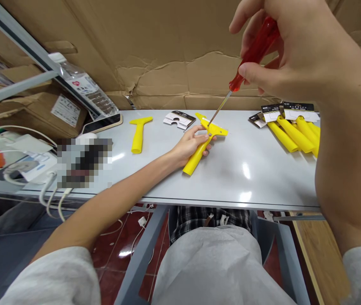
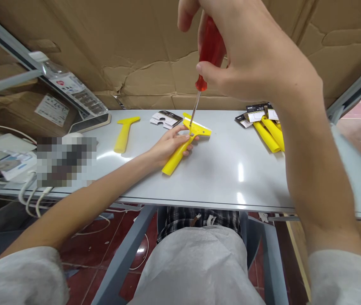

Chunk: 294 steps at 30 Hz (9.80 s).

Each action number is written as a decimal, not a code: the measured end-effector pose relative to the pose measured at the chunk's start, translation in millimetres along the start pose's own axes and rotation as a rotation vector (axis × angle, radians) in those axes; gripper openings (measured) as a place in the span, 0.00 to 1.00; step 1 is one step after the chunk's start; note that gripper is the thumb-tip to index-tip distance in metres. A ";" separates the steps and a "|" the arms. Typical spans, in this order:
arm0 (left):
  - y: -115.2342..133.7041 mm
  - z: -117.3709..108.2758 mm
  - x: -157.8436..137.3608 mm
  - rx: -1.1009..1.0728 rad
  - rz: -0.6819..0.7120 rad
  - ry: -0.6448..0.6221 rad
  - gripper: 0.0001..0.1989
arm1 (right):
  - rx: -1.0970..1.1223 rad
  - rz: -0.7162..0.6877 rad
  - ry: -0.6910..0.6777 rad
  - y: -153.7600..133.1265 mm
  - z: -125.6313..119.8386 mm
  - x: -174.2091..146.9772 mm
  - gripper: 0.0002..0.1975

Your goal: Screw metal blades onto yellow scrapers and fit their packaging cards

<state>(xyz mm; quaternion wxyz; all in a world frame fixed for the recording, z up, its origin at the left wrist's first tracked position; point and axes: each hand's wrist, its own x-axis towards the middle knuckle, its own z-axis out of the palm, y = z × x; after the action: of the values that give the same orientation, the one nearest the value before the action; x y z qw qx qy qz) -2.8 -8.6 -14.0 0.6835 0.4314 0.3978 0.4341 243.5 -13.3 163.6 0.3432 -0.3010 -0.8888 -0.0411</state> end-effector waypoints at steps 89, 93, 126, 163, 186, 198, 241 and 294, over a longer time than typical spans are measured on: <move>0.0 2.8 -1.3 -0.015 0.020 0.039 0.13 | -0.075 0.125 -0.017 -10.4 -2.4 1.5 0.24; 0.2 2.3 -1.9 -0.024 0.021 0.016 0.16 | -0.072 0.134 0.016 -7.5 -2.5 1.4 0.17; 0.1 2.2 -3.2 -0.043 0.043 0.036 0.14 | 0.009 0.091 -0.043 -9.8 -0.3 2.4 0.19; 1.4 4.6 -5.4 -0.019 0.038 0.052 0.14 | 0.019 0.021 -0.028 -8.2 2.6 3.9 0.16; 2.3 4.2 -5.7 -0.016 0.027 0.053 0.16 | 0.062 0.049 -0.002 -10.4 2.5 2.2 0.21; 1.6 4.5 -6.4 -0.002 0.045 0.028 0.14 | -0.044 0.081 0.131 -11.0 8.5 8.4 0.11; 2.9 5.7 -8.4 -0.012 0.038 0.025 0.15 | -0.023 0.043 0.125 -16.7 6.2 6.5 0.15; 13.2 2.5 -0.7 0.020 0.095 0.161 0.13 | -0.277 0.427 -0.180 23.2 -7.2 -100.9 0.12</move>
<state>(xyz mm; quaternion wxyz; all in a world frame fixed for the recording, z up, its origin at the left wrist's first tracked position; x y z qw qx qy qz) -4.0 -6.6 -0.8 0.6237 0.4205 0.4350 0.4950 319.7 -47.6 101.9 0.2194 -0.5281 -0.8180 -0.0619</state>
